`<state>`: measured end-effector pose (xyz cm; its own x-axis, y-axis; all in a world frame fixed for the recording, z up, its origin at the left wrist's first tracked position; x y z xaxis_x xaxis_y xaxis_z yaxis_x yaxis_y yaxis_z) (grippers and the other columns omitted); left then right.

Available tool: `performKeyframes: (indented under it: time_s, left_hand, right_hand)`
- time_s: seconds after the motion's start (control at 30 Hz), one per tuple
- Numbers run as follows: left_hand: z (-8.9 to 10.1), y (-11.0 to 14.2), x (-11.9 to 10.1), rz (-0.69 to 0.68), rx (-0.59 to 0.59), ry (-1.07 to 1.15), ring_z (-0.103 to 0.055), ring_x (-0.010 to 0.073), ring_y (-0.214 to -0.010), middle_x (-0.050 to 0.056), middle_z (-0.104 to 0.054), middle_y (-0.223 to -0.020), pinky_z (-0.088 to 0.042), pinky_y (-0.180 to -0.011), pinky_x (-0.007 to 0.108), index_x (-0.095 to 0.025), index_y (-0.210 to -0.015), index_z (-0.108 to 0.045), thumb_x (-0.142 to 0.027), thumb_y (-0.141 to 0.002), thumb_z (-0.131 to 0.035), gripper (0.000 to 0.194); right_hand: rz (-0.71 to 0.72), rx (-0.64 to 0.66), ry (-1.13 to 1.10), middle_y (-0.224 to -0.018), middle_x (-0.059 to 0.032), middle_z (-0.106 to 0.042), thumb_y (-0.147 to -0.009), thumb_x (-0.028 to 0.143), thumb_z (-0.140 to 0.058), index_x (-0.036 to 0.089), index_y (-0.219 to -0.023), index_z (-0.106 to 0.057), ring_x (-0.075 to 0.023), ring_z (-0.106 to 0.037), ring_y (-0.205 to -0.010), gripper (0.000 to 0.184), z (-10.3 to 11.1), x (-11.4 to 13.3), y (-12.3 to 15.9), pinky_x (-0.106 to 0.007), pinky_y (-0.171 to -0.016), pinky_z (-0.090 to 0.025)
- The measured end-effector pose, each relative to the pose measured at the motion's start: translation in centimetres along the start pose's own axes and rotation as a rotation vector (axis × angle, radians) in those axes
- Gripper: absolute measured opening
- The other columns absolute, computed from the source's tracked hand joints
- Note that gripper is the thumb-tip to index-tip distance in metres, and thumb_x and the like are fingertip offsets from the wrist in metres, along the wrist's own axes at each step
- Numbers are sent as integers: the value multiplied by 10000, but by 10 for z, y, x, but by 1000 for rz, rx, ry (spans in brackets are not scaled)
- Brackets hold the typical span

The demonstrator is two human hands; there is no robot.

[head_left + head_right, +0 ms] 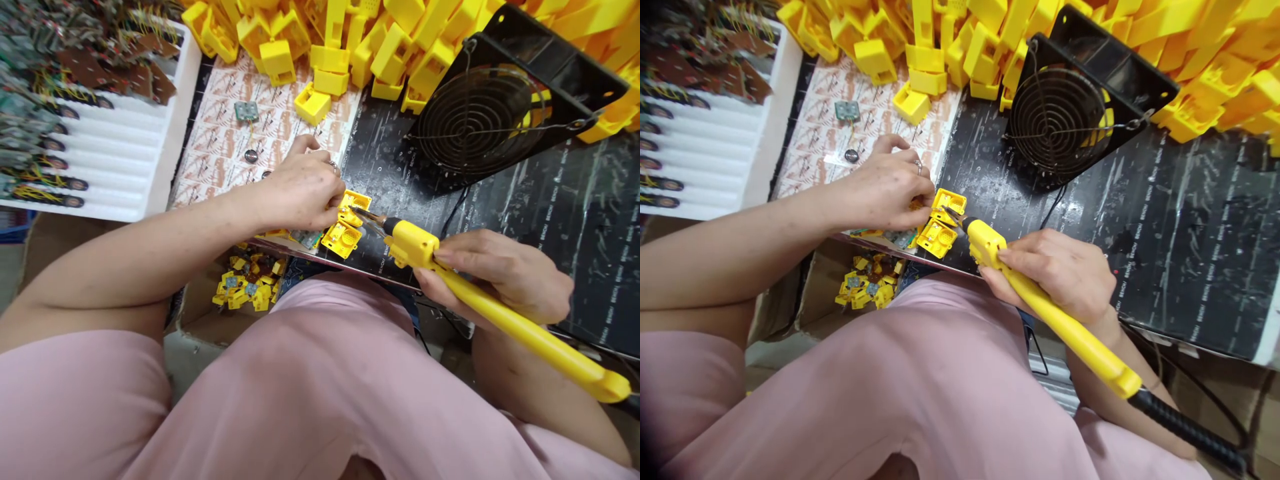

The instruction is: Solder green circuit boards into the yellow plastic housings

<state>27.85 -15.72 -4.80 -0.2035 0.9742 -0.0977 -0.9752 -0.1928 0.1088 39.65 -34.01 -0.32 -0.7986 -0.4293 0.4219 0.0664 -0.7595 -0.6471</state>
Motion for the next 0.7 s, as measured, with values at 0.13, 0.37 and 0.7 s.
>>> performKeyframes:
  time_s: [0.13,0.37,0.7]
  left_hand:
    - [0,-1,-1,19,8,-5,-656,239,-918,19,-700,-708,-332,-1135,560,-221,-743,-762,-288,-848,-540,255]
    - [0,0,-1,12,5,2,-660,247,-929,31,-714,-722,-369,-1109,524,-229,-769,-775,-293,-850,-543,254]
    - [1,-2,-2,31,46,11,-653,261,-950,45,-719,-731,-343,-1108,540,-216,-747,-761,-290,-852,-554,244]
  right_hand:
    - [-15,43,55,-798,15,-785,-865,186,-823,268,-1195,-678,-160,-752,-652,370,-4,1,1,-235,-529,-577]
    - [41,74,-23,-729,26,-752,-843,186,-848,274,-906,-635,-153,-719,-598,239,-8,5,-7,-248,-479,-564]
    - [-135,114,-64,-743,-12,-717,-978,257,-697,252,-871,-645,-165,-728,-688,119,-2,-2,1,-304,-626,-613]
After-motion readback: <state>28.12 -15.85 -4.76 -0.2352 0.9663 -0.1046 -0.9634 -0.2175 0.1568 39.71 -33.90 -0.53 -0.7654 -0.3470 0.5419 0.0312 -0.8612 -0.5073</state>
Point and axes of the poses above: each hand's wrist, its own y-axis away from the middle knuckle, its own z-axis out of the back of the hand, x = y × z, the point moved 7 cm from there along -y, towards the middle knuckle
